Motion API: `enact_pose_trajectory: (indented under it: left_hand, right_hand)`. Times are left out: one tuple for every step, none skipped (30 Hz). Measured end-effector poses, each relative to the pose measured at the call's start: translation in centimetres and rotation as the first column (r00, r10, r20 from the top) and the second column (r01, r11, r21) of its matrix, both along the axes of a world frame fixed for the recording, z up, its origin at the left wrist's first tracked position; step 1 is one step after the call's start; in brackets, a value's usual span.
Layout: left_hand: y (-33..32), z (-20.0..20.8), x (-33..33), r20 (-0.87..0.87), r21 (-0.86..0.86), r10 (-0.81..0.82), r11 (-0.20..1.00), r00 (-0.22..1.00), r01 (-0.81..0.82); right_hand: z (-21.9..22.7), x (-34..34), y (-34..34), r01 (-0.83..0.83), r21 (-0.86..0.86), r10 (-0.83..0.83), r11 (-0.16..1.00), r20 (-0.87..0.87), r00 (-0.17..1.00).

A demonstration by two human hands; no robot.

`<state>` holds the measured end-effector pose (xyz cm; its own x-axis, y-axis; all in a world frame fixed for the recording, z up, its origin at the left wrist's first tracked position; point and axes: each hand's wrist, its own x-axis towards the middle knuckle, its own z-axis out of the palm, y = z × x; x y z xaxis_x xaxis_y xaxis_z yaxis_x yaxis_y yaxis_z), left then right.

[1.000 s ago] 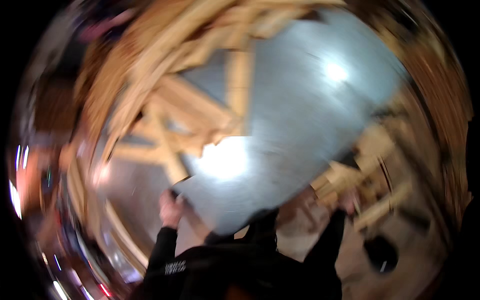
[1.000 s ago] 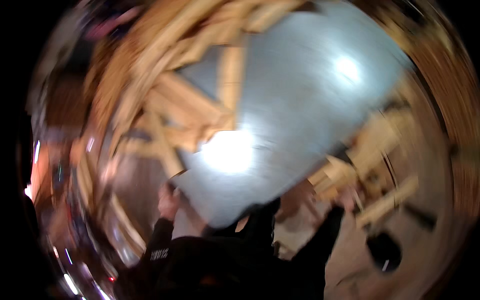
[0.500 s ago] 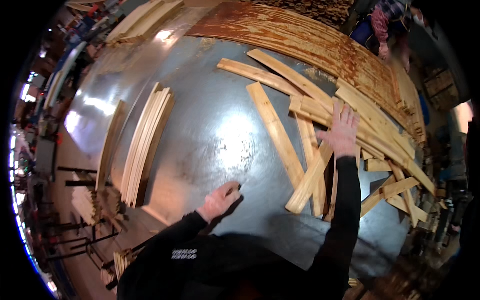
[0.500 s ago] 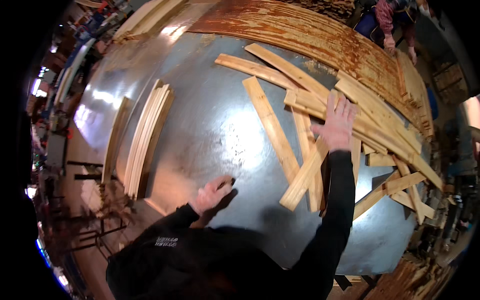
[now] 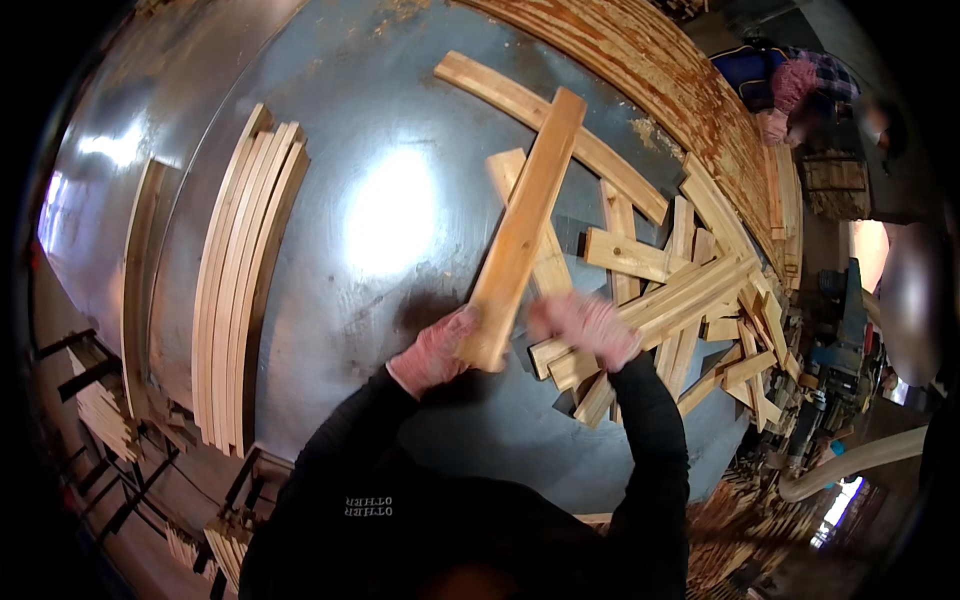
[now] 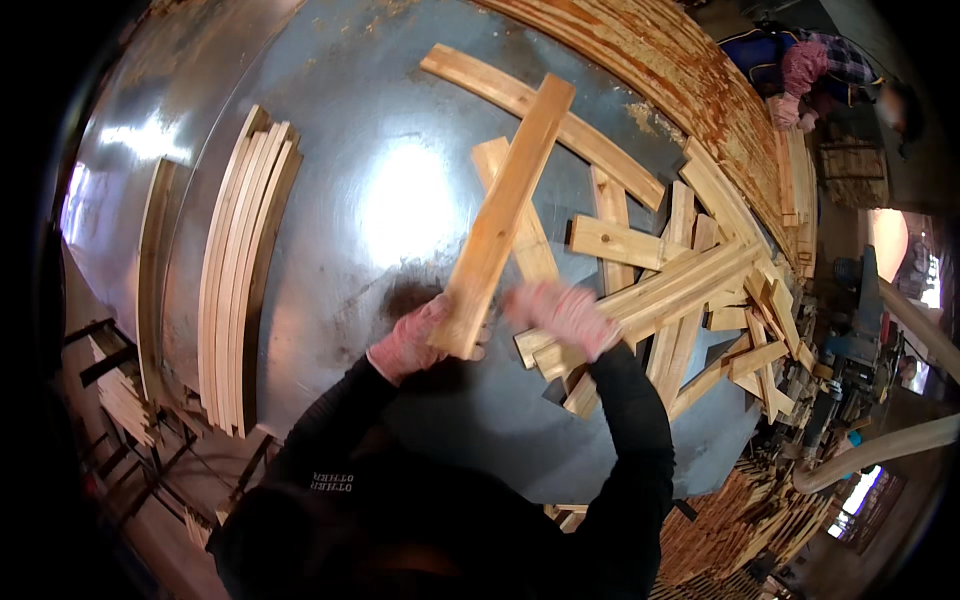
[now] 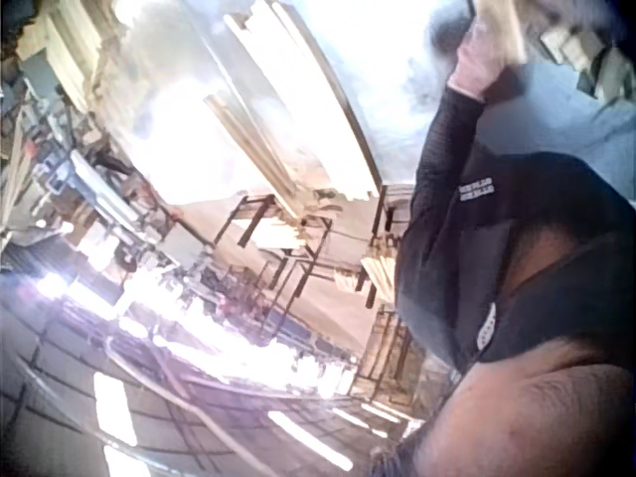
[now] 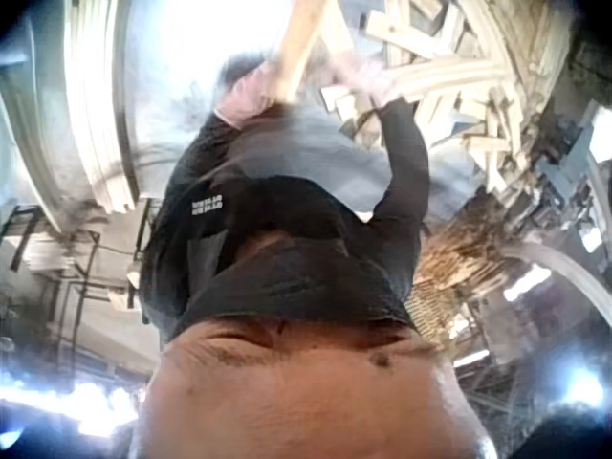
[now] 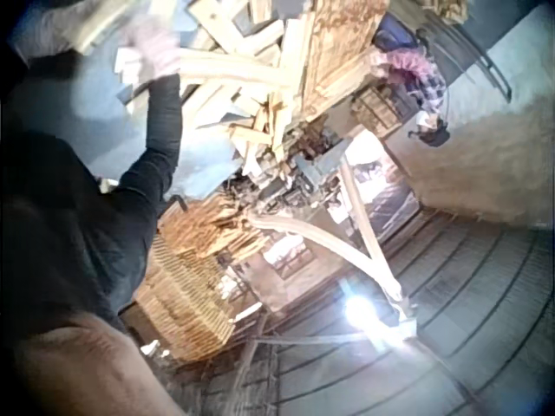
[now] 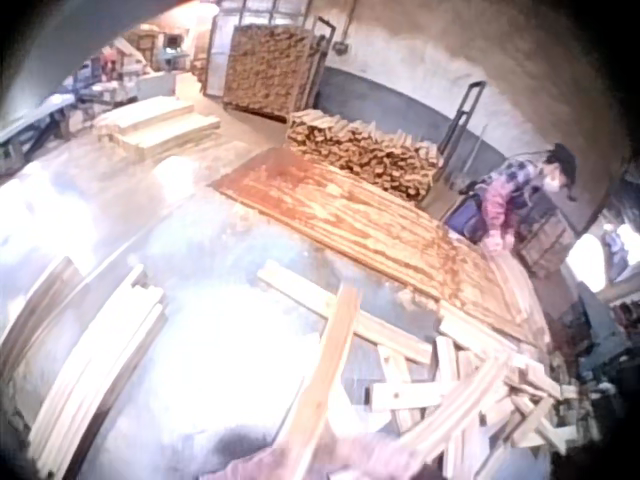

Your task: The person picks up thin wooden planks from a pile on a metal table and stacks them neatly. They handle the planks one by one or in small groups, aligning them into a growing stack on the table surface.

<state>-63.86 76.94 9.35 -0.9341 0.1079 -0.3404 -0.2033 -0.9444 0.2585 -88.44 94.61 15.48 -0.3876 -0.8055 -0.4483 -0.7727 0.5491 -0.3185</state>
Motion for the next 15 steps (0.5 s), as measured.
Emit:
enact_pose_trajectory:
  left_hand:
    - [-0.1,-0.1,-0.3,-0.031,0.095,-0.034,0.995,0.999,0.037]
    - [-0.5,0.8,-0.4,-0.062,0.048,-0.067,0.996,0.996,0.070]
    - [-0.5,1.8,0.3,-0.080,-0.005,-0.098,0.995,0.992,0.098]
    - [-0.4,2.7,1.4,-0.046,-0.076,-0.131,0.989,0.990,0.127]
    - [-0.6,3.6,2.3,-0.012,-0.154,-0.157,0.976,0.988,0.153]
    - [-0.8,4.3,3.4,0.028,-0.240,-0.143,0.960,0.989,0.145]
    - [-0.7,5.2,4.8,-0.027,-0.263,-0.075,0.963,0.997,0.065]
    - [-1.2,6.2,6.9,0.095,-0.405,-0.069,0.908,0.993,0.102]
    - [-1.5,7.7,8.5,0.282,-0.692,-0.026,0.687,0.959,0.222]
    - [-1.3,8.7,10.6,0.457,-0.833,0.104,0.397,0.883,0.384]
    - [-0.7,8.1,13.1,0.485,-0.861,0.217,0.289,0.847,0.418]
    - [-0.9,8.4,14.7,0.528,-0.848,0.315,0.242,0.789,0.471]
    - [-0.5,8.6,16.4,0.563,-0.824,0.410,0.211,0.718,0.525]
    - [-0.1,8.8,17.8,0.585,-0.796,0.472,0.177,0.660,0.579]
    - [0.5,7.6,20.2,0.506,-0.771,0.596,-0.011,0.624,0.637]
  right_hand:
    - [-0.2,-2.0,-1.1,0.033,-0.130,-0.050,0.991,-0.128,0.991]
    - [-0.3,-3.9,-1.7,0.065,-0.256,-0.130,0.964,-0.245,0.961]
    - [-0.5,-7.4,-3.3,0.249,-0.430,-0.357,0.868,-0.190,0.915]
    - [-1.7,-11.4,-2.8,0.048,-0.388,-0.260,0.920,-0.514,0.818]
    - [-2.4,-13.9,-3.0,0.049,-0.217,-0.198,0.975,-0.746,0.636]
    - [-1.5,-15.2,-4.6,0.180,-0.101,-0.202,0.978,-0.656,0.728]
    - [-4.0,-16.9,-3.6,0.200,-0.173,-0.264,0.964,-0.673,0.691]
    - [-3.2,-17.0,-4.2,0.283,-0.138,-0.313,0.949,-0.505,0.804]
    - [-5.7,-19.8,-1.4,0.141,-0.239,-0.249,0.961,-0.520,0.817]
    - [-2.5,-17.1,-4.2,0.264,-0.130,-0.294,0.956,-0.459,0.838]
    - [-2.3,-17.2,-3.9,0.220,-0.038,-0.204,0.975,-0.546,0.812]
    - [-3.0,-18.0,-3.2,0.199,-0.059,-0.197,0.978,-0.565,0.801]
    - [-1.9,-17.5,-4.0,0.244,-0.023,-0.221,0.969,-0.514,0.829]
    - [-0.6,-17.4,-4.3,0.259,-0.011,-0.232,0.966,-0.483,0.844]
    - [-0.1,-16.2,-4.3,0.336,-0.085,-0.344,0.938,-0.132,0.929]
